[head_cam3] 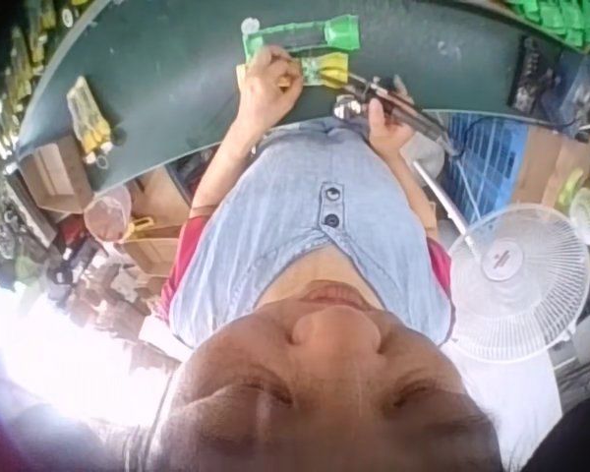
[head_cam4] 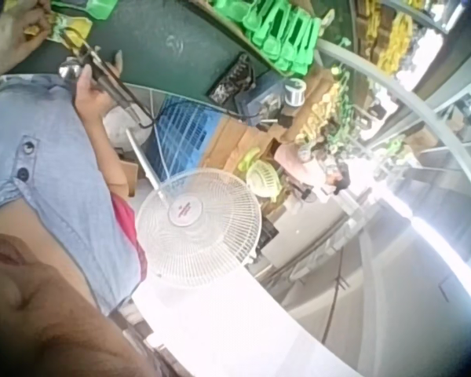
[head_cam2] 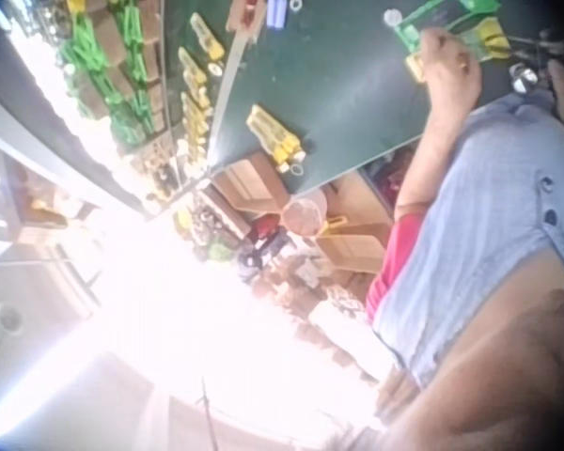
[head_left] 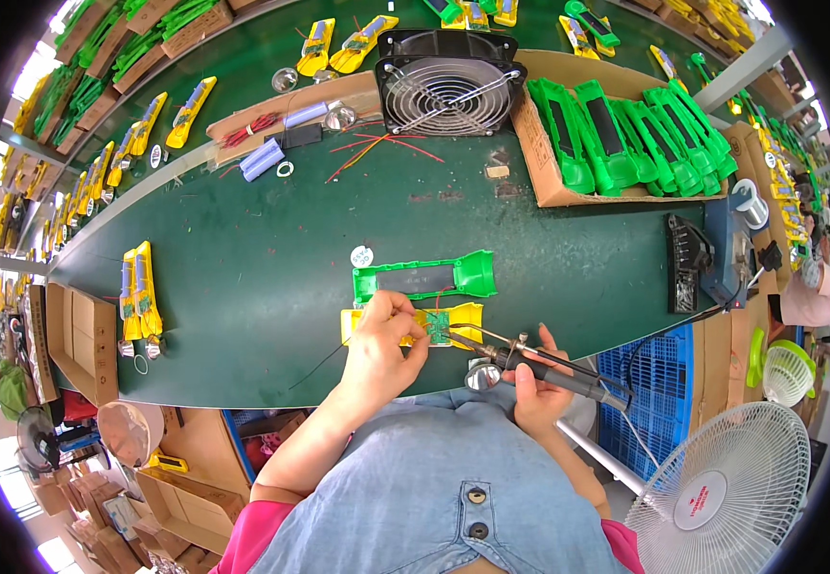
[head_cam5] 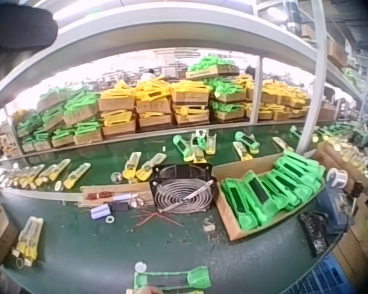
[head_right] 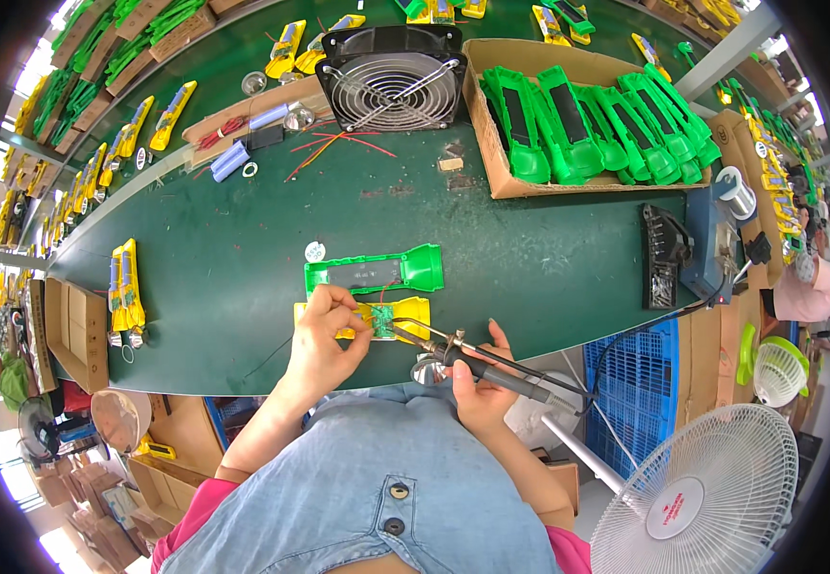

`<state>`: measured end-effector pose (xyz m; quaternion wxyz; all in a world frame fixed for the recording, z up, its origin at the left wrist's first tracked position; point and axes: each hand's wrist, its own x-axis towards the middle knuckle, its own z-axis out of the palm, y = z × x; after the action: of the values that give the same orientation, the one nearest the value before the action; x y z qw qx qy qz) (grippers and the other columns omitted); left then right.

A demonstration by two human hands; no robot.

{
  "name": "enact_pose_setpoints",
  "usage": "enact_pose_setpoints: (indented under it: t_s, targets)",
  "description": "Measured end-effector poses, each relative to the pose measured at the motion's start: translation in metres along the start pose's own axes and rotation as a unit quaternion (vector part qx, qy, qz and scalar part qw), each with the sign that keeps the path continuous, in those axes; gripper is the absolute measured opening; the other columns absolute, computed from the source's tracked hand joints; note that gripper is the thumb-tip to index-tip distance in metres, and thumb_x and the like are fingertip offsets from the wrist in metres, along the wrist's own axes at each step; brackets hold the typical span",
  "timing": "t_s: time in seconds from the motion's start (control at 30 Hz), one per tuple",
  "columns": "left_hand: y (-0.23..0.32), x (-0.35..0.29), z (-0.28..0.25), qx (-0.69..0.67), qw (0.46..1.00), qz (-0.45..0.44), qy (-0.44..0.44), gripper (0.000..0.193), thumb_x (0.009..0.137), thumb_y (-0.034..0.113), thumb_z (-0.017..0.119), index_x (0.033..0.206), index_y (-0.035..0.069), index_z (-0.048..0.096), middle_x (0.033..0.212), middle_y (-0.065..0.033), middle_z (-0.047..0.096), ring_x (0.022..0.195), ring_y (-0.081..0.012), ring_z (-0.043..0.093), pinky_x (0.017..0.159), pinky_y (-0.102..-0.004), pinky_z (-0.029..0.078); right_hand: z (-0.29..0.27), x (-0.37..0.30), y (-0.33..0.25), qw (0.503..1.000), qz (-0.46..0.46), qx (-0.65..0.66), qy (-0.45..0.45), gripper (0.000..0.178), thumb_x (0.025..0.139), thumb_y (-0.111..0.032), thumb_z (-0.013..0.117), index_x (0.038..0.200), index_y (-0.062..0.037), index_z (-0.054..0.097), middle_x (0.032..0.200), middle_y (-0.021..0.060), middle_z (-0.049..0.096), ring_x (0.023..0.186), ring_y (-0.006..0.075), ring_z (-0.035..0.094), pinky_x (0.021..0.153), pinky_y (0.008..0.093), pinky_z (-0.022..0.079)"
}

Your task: The person solders components inside flashlight casings using a soldering iron, fits the casing pieces together by hand, and places the assembled flashlights onto a conveyor belt.

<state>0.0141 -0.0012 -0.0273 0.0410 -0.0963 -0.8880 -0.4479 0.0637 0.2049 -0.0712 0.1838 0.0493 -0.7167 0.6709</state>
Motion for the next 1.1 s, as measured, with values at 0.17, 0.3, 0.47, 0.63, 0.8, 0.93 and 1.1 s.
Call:
enact_pose_setpoints:
  t_s: [0.17, 0.3, 0.47, 0.63, 0.8, 0.93, 1.1]
  targets:
    - [-0.001, 0.000, 0.002, 0.014, 1.000, 0.010, 0.004, 0.013, 0.061, -0.003, 0.067, 0.069, 0.003, 0.058, 0.090, -0.0100, 0.050, 0.082, -0.0230, 0.054, 0.067, -0.0303, 0.046, 0.009, 0.003, -0.008, 0.996, 0.077, 0.042, 0.035, 0.020, 0.077, -0.008, 0.063, 0.094, -0.0017, 0.056, 0.065, 0.0036, 0.061, 0.063, 0.0094, 0.059, 0.104, 0.0489, 0.024]
    - [-0.002, 0.000, 0.004, 0.009, 1.000, 0.007, 0.011, 0.013, 0.061, -0.002, 0.067, 0.069, 0.003, 0.058, 0.090, -0.0102, 0.050, 0.082, -0.0239, 0.054, 0.067, -0.0316, 0.046, 0.010, 0.003, -0.005, 0.996, 0.070, 0.039, 0.039, 0.019, 0.075, -0.007, 0.064, 0.093, -0.0018, 0.057, 0.067, 0.0030, 0.060, 0.068, 0.0103, 0.059, 0.104, 0.0488, 0.025]
    - [-0.001, 0.002, 0.005, 0.010, 1.000, 0.008, 0.012, 0.013, 0.061, -0.003, 0.066, 0.068, 0.002, 0.057, 0.090, -0.0104, 0.050, 0.081, -0.0243, 0.054, 0.067, -0.0321, 0.046, 0.011, 0.004, -0.004, 0.997, 0.049, 0.038, 0.036, 0.020, 0.074, -0.005, 0.064, 0.093, -0.0011, 0.058, 0.071, 0.0036, 0.059, 0.072, 0.0114, 0.059, 0.103, 0.0492, 0.025]
    - [0.000, 0.003, 0.005, 0.021, 1.000, 0.010, 0.009, 0.013, 0.061, -0.003, 0.065, 0.068, 0.002, 0.055, 0.089, -0.0107, 0.050, 0.082, -0.0250, 0.054, 0.068, -0.0331, 0.045, 0.004, -0.004, 0.005, 0.999, 0.048, 0.020, 0.017, 0.023, 0.079, 0.001, 0.056, 0.101, 0.0042, 0.050, 0.093, 0.0139, 0.055, 0.061, 0.0149, 0.064, 0.090, 0.0349, 0.047]
    - [0.003, 0.005, 0.003, 0.033, 0.999, 0.017, 0.002, 0.013, 0.061, -0.004, 0.064, 0.068, 0.001, 0.054, 0.089, -0.0118, 0.049, 0.083, -0.0272, 0.053, 0.069, -0.0340, 0.045, 0.006, 0.008, -0.012, 0.998, 0.025, 0.040, 0.037, 0.022, 0.079, -0.001, 0.057, 0.099, 0.0036, 0.051, 0.086, 0.0110, 0.056, 0.058, 0.0149, 0.063, 0.100, 0.0438, 0.036]
    - [0.005, 0.008, 0.002, 0.048, 0.999, 0.014, -0.019, 0.015, 0.061, -0.004, 0.063, 0.069, 0.000, 0.052, 0.089, -0.0124, 0.048, 0.082, -0.0289, 0.053, 0.070, -0.0355, 0.045, 0.005, 0.010, -0.014, 0.996, 0.035, 0.063, 0.051, 0.021, 0.076, 0.000, 0.060, 0.097, 0.0019, 0.055, 0.073, 0.0047, 0.058, 0.061, 0.0117, 0.063, 0.108, 0.0452, 0.020]
    - [0.001, 0.008, 0.002, 0.038, 0.999, 0.011, -0.028, 0.015, 0.062, -0.004, 0.064, 0.070, 0.000, 0.052, 0.089, -0.0129, 0.047, 0.082, -0.0282, 0.053, 0.069, -0.0345, 0.045, 0.000, 0.010, -0.012, 1.000, 0.004, 0.015, 0.024, 0.020, 0.078, -0.003, 0.059, 0.096, 0.0023, 0.054, 0.072, 0.0048, 0.057, 0.057, 0.0117, 0.062, 0.108, 0.0484, 0.019]
